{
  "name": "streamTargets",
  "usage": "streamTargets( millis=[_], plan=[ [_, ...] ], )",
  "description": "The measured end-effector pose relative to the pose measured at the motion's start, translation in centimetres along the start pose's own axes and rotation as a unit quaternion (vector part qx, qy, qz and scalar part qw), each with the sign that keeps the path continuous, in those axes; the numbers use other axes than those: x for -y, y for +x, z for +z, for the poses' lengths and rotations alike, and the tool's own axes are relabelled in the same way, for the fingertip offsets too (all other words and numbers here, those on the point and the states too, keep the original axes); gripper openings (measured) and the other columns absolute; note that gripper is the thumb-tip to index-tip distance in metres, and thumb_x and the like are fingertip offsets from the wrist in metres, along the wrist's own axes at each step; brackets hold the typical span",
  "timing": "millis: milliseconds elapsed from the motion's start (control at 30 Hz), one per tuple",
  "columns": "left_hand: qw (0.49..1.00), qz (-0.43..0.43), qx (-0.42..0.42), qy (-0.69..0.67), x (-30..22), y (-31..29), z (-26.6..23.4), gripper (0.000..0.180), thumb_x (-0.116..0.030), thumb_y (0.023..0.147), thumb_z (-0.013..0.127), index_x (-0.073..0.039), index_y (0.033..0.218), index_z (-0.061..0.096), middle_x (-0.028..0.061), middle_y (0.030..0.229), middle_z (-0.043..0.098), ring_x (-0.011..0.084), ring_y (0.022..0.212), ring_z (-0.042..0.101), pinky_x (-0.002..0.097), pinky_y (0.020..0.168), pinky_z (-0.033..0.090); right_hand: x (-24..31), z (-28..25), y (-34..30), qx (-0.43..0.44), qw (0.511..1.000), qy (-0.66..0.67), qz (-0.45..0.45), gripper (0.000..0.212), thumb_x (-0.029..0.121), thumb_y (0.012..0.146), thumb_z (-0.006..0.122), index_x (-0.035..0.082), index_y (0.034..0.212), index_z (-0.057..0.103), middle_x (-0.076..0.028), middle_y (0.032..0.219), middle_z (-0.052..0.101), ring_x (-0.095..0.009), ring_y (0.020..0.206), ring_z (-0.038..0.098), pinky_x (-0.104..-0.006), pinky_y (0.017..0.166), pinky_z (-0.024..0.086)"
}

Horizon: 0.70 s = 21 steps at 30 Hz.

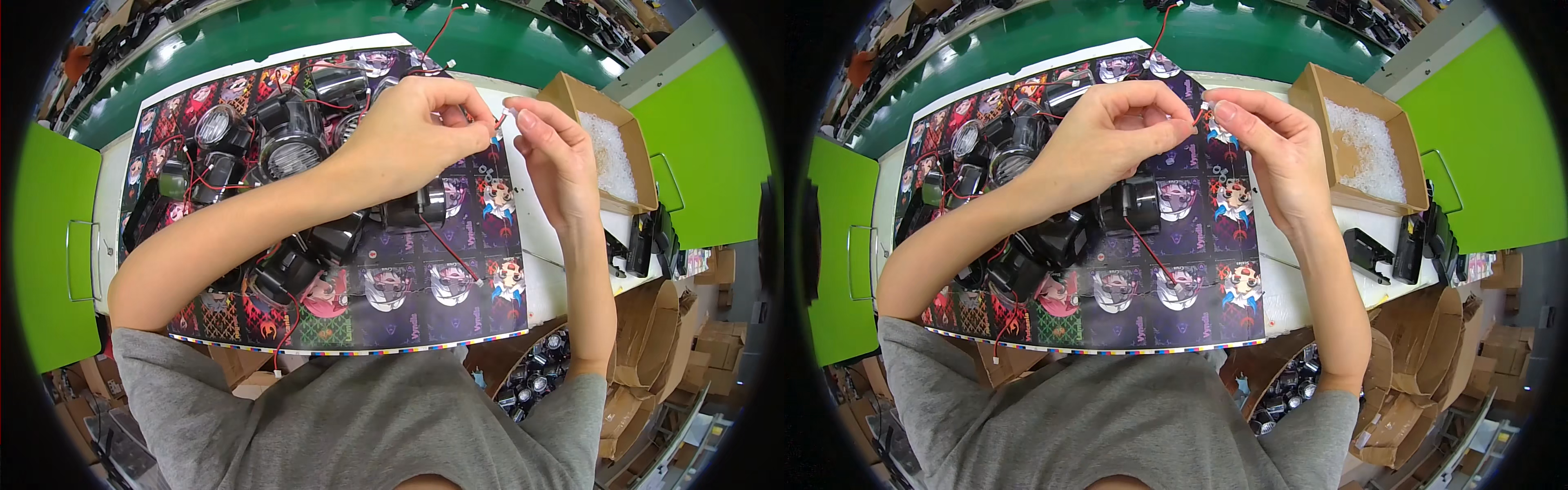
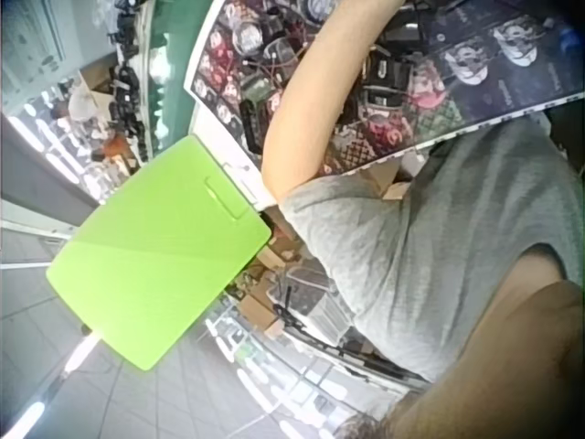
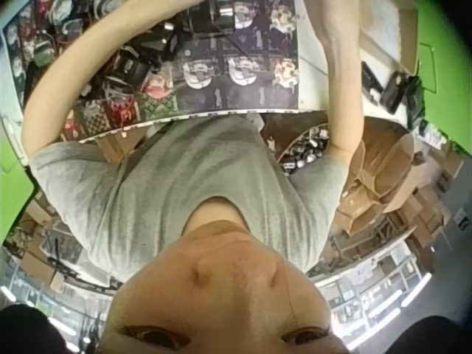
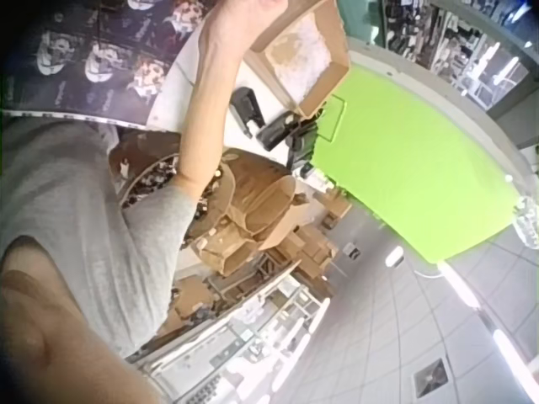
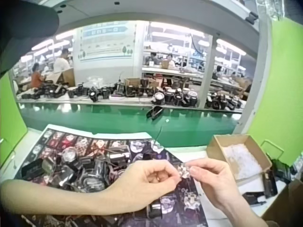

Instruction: Assembling small electronic lamp components by connecting wires to internal connectors and fitting housings.

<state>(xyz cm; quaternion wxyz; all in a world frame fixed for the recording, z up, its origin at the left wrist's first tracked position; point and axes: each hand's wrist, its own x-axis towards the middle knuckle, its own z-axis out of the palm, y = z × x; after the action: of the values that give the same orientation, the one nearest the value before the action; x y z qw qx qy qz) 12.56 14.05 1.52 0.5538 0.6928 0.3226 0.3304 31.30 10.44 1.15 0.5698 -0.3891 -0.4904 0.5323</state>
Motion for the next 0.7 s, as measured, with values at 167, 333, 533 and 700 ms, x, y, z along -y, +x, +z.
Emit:
streamTargets(
  millis=[167, 333, 533, 700],
  plan=[
    [0.998, 0.048, 0.010, 0.032, 0.4, 0.0, 0.1, 0.008, -0.012, 0.086, 0.059, -0.005, 0.088, 0.061, -0.0078, 0.065, 0.050, -0.0021, 0.051, 0.037, 0.0166, 0.041, 0.026, -0.2, -0.1, 0.3, 0.021, 1.000, -0.001, 0.011, 0.019, 0.012, 0.080, 0.066, 0.002, 0.097, 0.067, -0.004, 0.094, 0.065, -0.007, 0.083, 0.053, -0.0235, 0.076, 0.040],
    [1.000, 0.004, 0.007, -0.017, -0.4, -0.3, -0.1, 0.009, -0.013, 0.087, 0.058, -0.005, 0.088, 0.061, -0.0073, 0.061, 0.048, -0.0016, 0.048, 0.036, 0.0172, 0.040, 0.026, -0.3, -1.0, 0.2, 0.031, 0.997, 0.041, 0.058, 0.020, 0.010, 0.080, 0.065, 0.002, 0.098, 0.067, -0.003, 0.095, 0.065, -0.006, 0.082, 0.052, -0.0222, 0.073, 0.039],
    [0.999, 0.002, 0.010, -0.035, 0.0, -0.1, -0.2, 0.012, -0.015, 0.087, 0.059, -0.004, 0.088, 0.061, -0.0053, 0.058, 0.048, 0.0004, 0.046, 0.039, 0.0173, 0.040, 0.028, -0.6, 0.0, -0.4, 0.050, 0.995, 0.054, 0.060, 0.024, 0.009, 0.080, 0.064, 0.001, 0.103, 0.064, -0.005, 0.100, 0.064, -0.008, 0.087, 0.054, -0.0232, 0.078, 0.040],
    [0.998, -0.050, -0.004, -0.045, -0.6, -0.6, -0.1, 0.015, -0.015, 0.086, 0.060, -0.001, 0.091, 0.062, -0.0015, 0.064, 0.054, 0.0034, 0.050, 0.047, 0.0176, 0.044, 0.037, -0.1, -0.4, 0.1, 0.057, 0.998, -0.011, 0.035, 0.023, 0.009, 0.081, 0.064, 0.000, 0.102, 0.064, -0.006, 0.099, 0.064, -0.011, 0.090, 0.056, -0.0253, 0.083, 0.041]
  ],
)
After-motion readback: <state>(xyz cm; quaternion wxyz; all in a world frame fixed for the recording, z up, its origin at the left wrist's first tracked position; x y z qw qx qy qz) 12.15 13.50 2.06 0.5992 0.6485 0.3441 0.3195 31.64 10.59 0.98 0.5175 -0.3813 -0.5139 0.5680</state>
